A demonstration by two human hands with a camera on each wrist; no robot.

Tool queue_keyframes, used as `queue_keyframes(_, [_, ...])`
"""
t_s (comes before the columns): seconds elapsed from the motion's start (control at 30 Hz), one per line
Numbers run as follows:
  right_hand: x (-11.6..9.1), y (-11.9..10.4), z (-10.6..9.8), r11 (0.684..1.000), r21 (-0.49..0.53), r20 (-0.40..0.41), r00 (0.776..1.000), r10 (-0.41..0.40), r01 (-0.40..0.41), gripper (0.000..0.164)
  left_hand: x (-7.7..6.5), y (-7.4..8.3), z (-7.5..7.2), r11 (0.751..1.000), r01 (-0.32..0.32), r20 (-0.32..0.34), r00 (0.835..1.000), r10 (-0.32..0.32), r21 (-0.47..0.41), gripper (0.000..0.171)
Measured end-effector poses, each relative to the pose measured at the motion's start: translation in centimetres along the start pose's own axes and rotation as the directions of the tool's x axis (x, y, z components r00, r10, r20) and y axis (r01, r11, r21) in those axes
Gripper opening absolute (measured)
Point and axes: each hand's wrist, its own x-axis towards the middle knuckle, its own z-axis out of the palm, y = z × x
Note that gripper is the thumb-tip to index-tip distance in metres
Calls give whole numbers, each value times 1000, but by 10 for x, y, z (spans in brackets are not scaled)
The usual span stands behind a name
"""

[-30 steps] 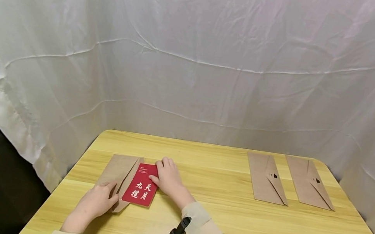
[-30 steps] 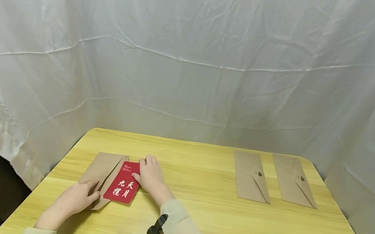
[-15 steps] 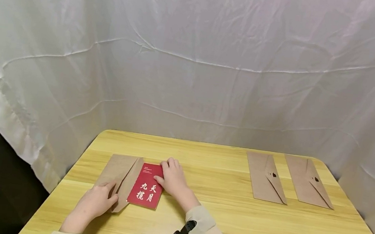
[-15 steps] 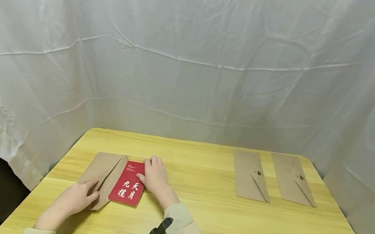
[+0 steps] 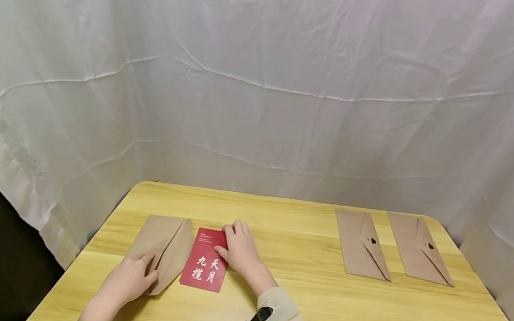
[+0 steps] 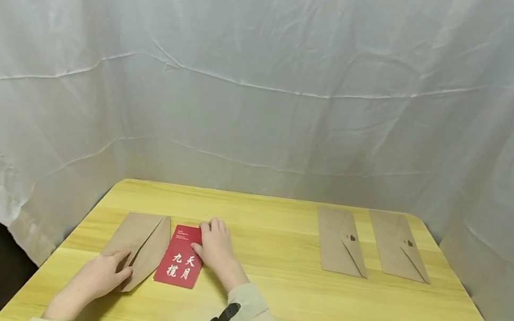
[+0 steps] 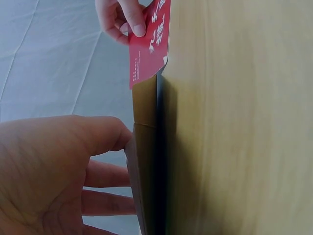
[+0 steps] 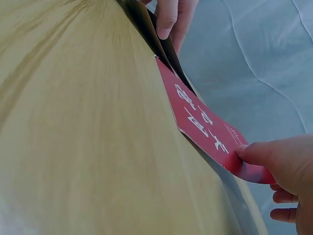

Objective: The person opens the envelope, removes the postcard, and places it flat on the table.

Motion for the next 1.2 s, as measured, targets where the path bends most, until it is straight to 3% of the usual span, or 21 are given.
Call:
queue_keyframes(0.33, [-1, 7, 0, 1000, 5, -11, 1000, -2, 2, 46, 1, 1, 1, 1000, -7, -22, 1000, 7, -2, 52])
queue_keyframes(1.2, [-3, 12, -4, 1000, -13, 114, 993, 21, -19, 45, 4, 1, 2, 999, -11, 5, 1000, 10, 37, 54])
